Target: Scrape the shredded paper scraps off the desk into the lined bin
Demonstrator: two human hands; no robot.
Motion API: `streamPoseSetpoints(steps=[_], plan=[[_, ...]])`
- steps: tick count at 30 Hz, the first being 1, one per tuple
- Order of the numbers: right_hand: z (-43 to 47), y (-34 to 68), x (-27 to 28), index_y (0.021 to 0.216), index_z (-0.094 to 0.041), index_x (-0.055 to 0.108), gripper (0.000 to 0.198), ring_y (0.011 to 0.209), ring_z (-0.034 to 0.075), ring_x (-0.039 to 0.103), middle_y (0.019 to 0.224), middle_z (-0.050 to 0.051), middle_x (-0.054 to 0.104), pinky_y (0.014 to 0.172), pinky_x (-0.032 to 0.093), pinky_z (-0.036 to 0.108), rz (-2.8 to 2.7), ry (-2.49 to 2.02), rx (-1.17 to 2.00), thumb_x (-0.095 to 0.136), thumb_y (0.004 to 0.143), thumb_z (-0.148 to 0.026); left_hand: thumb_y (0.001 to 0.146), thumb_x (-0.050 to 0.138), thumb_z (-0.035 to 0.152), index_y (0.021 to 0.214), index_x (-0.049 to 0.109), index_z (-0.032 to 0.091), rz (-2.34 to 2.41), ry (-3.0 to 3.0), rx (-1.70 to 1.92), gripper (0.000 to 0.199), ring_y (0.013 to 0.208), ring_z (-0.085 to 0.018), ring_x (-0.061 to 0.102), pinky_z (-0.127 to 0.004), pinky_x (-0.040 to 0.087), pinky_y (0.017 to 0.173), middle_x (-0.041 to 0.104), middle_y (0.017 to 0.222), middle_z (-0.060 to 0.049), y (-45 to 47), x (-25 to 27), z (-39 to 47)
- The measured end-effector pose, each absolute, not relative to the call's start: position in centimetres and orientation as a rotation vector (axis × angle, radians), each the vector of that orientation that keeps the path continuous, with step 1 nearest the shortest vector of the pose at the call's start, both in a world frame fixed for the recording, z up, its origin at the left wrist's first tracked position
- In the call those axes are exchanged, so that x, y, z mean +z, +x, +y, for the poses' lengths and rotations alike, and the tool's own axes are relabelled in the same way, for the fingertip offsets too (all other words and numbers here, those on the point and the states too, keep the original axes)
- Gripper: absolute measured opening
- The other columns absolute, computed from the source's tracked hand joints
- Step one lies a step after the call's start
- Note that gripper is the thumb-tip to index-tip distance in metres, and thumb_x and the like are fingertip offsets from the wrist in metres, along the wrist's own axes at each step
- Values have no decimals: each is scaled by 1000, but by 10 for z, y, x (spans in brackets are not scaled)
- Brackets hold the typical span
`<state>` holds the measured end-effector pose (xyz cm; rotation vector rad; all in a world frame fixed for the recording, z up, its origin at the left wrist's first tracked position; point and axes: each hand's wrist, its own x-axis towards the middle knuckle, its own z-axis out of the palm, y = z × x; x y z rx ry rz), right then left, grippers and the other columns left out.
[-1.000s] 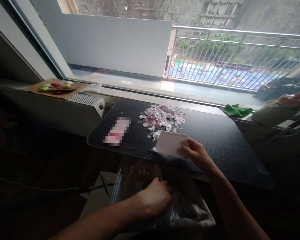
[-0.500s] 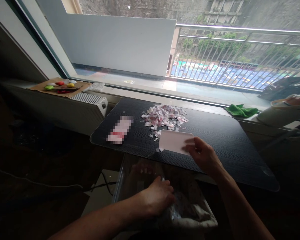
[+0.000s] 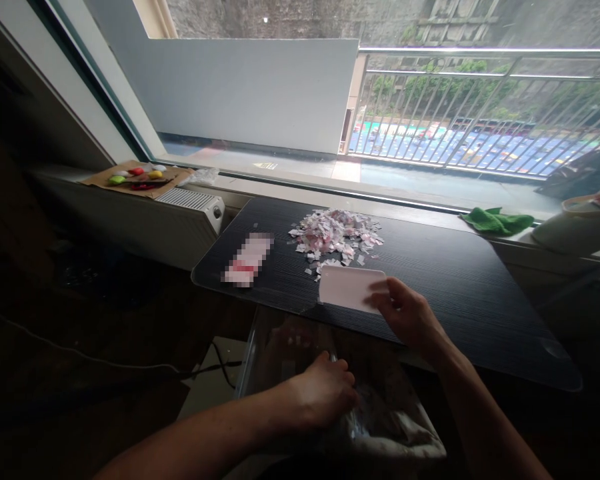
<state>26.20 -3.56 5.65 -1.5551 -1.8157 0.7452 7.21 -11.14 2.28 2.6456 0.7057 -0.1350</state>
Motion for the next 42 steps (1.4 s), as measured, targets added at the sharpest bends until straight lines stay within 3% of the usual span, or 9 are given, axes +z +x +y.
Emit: streamPoseSetpoints(steps=[6, 15, 28, 42], plan=[[-32, 280, 49, 96, -25, 64, 28, 70, 22, 68, 89, 6, 75, 67, 53, 36, -1697, -1604, 708, 57, 79, -47, 83, 60, 10, 74, 65, 13, 667, 2659, -391, 10, 89, -25, 59, -36, 42, 63, 67, 89, -7, 86, 27, -103], [-33, 290, 41, 95, -26, 65, 31, 69, 25, 69, 83, 6, 75, 69, 54, 41, -1632, -1637, 638, 58, 76, -49, 84, 57, 11, 71, 63, 15, 515, 2606, -491, 15, 92, -26, 63, -39, 47, 58, 70, 93, -5, 114, 37, -98], [-35, 298, 38, 94, -25, 66, 32, 71, 24, 70, 84, 5, 75, 65, 55, 35, -1728, -1652, 634, 57, 77, -49, 80, 61, 11, 66, 65, 16, 549, 2662, -339, 15, 84, -24, 64, -35, 45, 52, 69, 82, -4, 115, 21, -103], [-53, 297, 55, 92, -24, 63, 22, 70, 21, 68, 83, 5, 74, 67, 54, 34, -1664, -1668, 637, 56, 79, -41, 76, 70, 12, 65, 67, 15, 558, 2768, -264, 12, 77, -23, 63, -34, 43, 61, 67, 76, -6, 111, 17, -111]])
